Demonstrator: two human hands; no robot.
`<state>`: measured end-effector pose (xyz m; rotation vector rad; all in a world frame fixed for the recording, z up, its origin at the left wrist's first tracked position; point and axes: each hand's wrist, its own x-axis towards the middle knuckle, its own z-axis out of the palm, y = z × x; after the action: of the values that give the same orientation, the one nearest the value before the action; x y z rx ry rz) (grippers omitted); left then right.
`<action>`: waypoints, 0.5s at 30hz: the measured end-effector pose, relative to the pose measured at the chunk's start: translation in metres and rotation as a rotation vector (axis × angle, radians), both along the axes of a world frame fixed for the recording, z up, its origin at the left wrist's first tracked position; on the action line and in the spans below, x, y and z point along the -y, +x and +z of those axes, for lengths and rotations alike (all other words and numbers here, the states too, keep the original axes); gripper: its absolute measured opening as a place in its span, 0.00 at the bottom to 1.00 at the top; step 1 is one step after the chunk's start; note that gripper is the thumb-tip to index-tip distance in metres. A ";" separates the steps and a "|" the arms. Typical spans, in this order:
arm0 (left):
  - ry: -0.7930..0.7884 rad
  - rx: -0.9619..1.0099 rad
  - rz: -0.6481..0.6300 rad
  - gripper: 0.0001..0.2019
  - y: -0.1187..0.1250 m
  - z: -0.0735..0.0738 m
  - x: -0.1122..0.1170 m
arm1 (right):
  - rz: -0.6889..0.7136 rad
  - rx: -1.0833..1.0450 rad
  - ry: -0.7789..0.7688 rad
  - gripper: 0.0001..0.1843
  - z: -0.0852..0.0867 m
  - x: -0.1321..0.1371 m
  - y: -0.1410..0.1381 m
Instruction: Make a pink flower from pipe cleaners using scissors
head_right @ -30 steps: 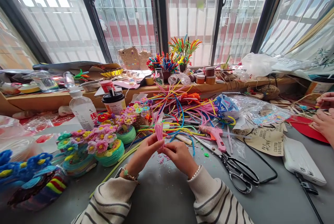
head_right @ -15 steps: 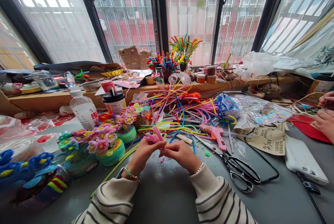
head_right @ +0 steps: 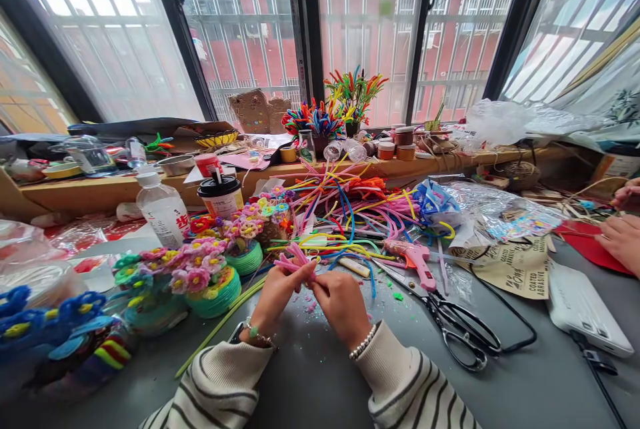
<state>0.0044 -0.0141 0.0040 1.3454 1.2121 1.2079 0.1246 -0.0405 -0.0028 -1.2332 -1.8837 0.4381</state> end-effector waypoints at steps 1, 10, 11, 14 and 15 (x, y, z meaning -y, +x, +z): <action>-0.016 0.025 -0.017 0.15 0.000 0.000 0.000 | 0.027 -0.065 -0.044 0.15 0.001 0.000 0.000; -0.136 0.220 -0.291 0.15 0.001 0.007 0.006 | 0.361 -0.804 -0.845 0.21 -0.007 -0.005 0.005; -0.143 0.238 -0.259 0.16 0.000 0.007 0.005 | 0.371 -0.790 -0.855 0.22 -0.007 -0.005 0.006; -0.097 0.287 -0.125 0.16 -0.003 0.005 0.001 | 0.275 -0.731 -0.800 0.26 -0.004 -0.007 0.010; -0.091 0.287 -0.120 0.15 -0.003 0.004 0.000 | 0.227 -0.743 -0.757 0.27 -0.002 -0.008 0.011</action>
<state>0.0011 -0.0142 0.0080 1.1175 0.9575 1.1982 0.1359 -0.0324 -0.0047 -1.0653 -1.2168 1.5947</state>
